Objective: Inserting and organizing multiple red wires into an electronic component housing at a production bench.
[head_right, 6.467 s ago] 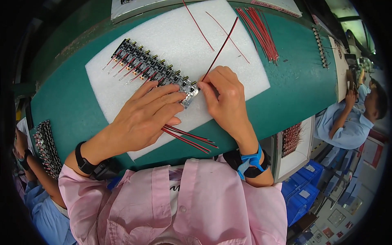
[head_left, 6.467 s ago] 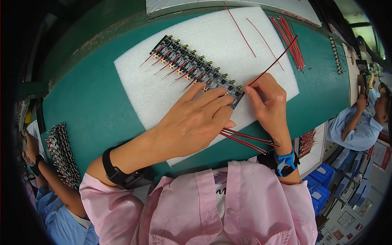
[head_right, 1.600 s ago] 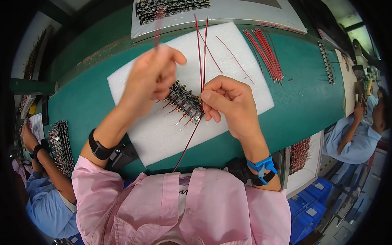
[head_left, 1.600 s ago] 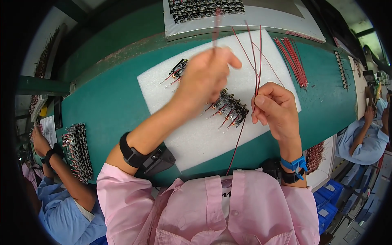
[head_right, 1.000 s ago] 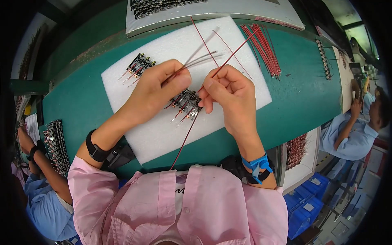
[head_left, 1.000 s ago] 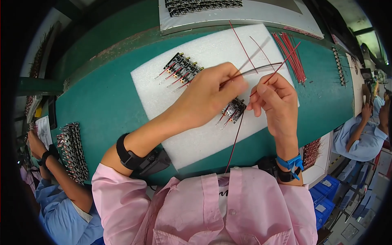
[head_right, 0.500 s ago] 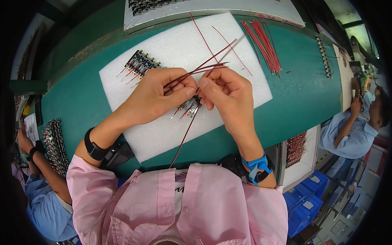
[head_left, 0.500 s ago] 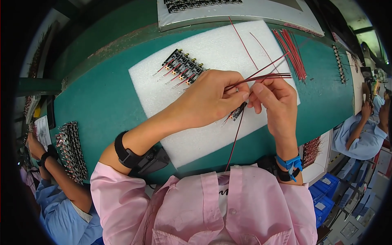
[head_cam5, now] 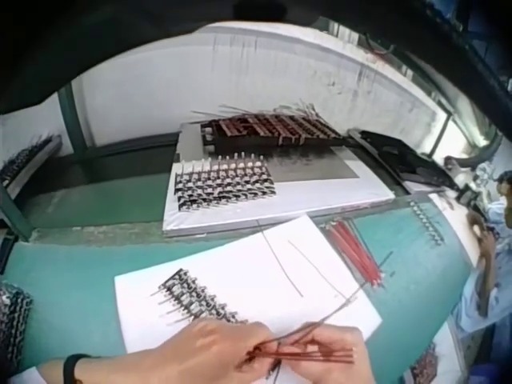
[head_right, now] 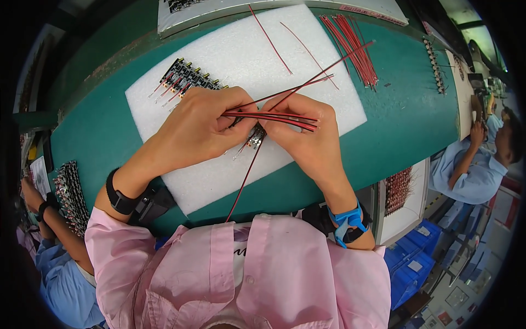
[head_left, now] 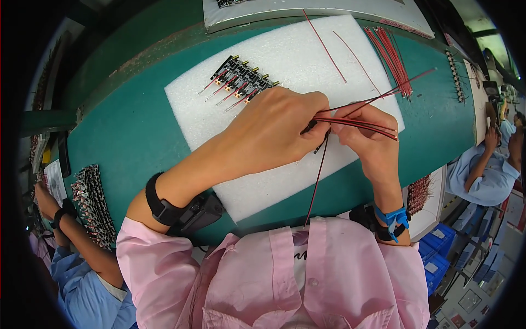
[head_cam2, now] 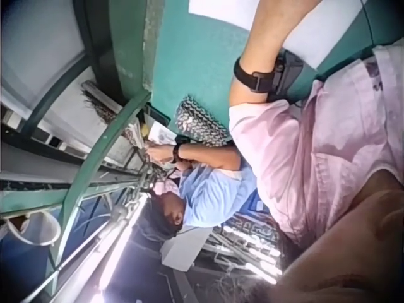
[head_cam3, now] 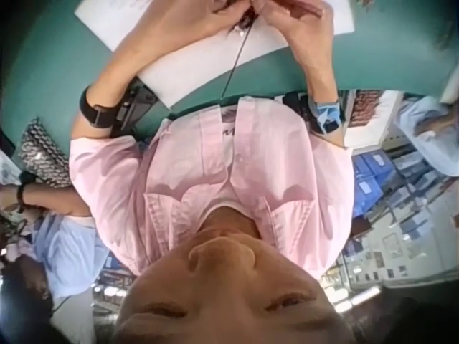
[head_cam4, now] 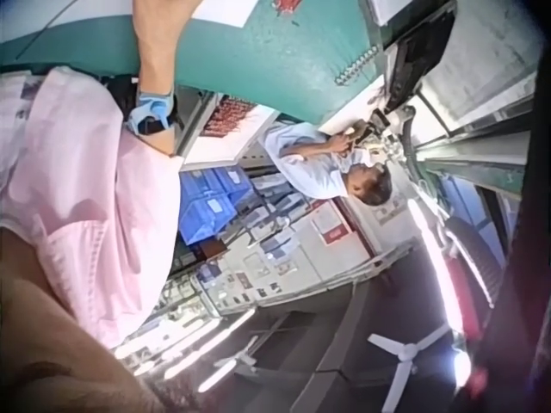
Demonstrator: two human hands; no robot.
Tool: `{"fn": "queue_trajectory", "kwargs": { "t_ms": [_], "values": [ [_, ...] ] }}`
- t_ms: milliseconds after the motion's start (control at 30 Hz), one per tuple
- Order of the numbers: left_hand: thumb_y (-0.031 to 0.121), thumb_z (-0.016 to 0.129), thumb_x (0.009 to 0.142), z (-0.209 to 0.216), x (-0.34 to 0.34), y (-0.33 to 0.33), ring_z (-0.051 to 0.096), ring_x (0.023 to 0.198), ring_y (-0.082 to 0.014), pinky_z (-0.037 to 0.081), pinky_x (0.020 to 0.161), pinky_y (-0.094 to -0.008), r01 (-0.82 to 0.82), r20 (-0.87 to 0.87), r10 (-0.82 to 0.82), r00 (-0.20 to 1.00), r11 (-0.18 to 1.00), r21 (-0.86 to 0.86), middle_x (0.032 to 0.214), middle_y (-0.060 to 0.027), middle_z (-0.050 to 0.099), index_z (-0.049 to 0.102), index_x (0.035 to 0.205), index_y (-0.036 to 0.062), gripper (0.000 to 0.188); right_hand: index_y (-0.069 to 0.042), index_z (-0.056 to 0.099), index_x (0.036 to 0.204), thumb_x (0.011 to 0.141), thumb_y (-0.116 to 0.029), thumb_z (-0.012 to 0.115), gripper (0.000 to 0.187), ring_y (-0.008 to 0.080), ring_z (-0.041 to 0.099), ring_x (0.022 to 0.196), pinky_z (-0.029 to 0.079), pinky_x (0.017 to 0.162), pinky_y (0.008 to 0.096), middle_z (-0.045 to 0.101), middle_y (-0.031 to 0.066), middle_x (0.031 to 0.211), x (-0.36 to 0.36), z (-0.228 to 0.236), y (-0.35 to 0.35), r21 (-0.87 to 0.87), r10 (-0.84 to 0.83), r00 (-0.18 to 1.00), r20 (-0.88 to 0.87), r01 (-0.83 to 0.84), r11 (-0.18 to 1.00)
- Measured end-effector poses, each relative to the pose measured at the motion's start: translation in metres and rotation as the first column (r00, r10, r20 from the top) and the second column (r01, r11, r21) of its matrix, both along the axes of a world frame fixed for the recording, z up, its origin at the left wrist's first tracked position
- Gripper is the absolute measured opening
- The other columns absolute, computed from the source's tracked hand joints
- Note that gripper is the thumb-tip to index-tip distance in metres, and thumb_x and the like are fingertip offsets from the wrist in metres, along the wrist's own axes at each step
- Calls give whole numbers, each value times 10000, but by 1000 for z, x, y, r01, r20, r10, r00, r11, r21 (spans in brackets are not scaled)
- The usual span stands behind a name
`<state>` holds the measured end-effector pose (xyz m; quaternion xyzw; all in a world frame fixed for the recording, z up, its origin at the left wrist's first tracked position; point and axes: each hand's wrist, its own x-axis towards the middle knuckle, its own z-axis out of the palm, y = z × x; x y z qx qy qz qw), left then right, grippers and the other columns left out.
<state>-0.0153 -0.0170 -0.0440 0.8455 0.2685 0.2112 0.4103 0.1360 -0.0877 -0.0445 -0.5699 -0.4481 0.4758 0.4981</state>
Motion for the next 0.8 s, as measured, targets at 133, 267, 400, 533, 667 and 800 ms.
{"fn": "queue_trajectory", "kwargs": {
  "t_ms": [133,267,400,533,667,800],
  "values": [
    [83,574,717,-7,-3,4,349,423,-115,291,408,-242,-15,53,15,998,1000,-6,508,-64,438,518,741,-7,108,41,568,729,693,3,561,53,53,460,577,372,520,193,543,15,642,-1,-11,3,83,-22,993,114,13,997],
    [118,525,773,-7,-13,12,405,436,-239,323,420,-302,-70,120,76,990,996,-52,494,-120,432,469,691,-15,166,35,561,722,696,-24,573,66,53,441,579,357,533,191,532,6,641,11,-27,10,57,5,950,313,-24,998],
    [135,484,817,-14,-20,13,402,437,-307,319,419,-339,-105,166,114,979,993,-63,491,-152,409,435,671,-16,216,21,554,713,696,-46,578,73,47,416,569,334,522,185,509,-12,617,9,-28,14,-1,50,914,404,-54,999],
    [138,473,828,-23,-21,12,379,436,-318,304,414,-348,-106,211,114,971,993,-50,493,-155,384,425,675,-13,221,7,555,706,692,-55,582,68,36,397,553,314,500,179,490,-26,589,4,-30,16,-5,52,895,443,-55,998],
    [140,471,830,-28,-23,13,376,439,-325,302,411,-349,-110,234,119,965,993,-52,494,-157,383,419,676,-11,222,3,555,700,690,-58,584,68,31,391,544,308,487,177,485,-30,582,1,-36,19,21,31,875,483,-47,999],
    [142,471,830,-29,-23,14,378,441,-327,301,408,-347,-110,251,121,960,992,-55,494,-157,386,410,671,-10,228,3,556,698,691,-61,583,70,31,392,540,308,480,177,487,-29,581,-1,-38,19,38,9,867,497,-32,999]
  ]
}}
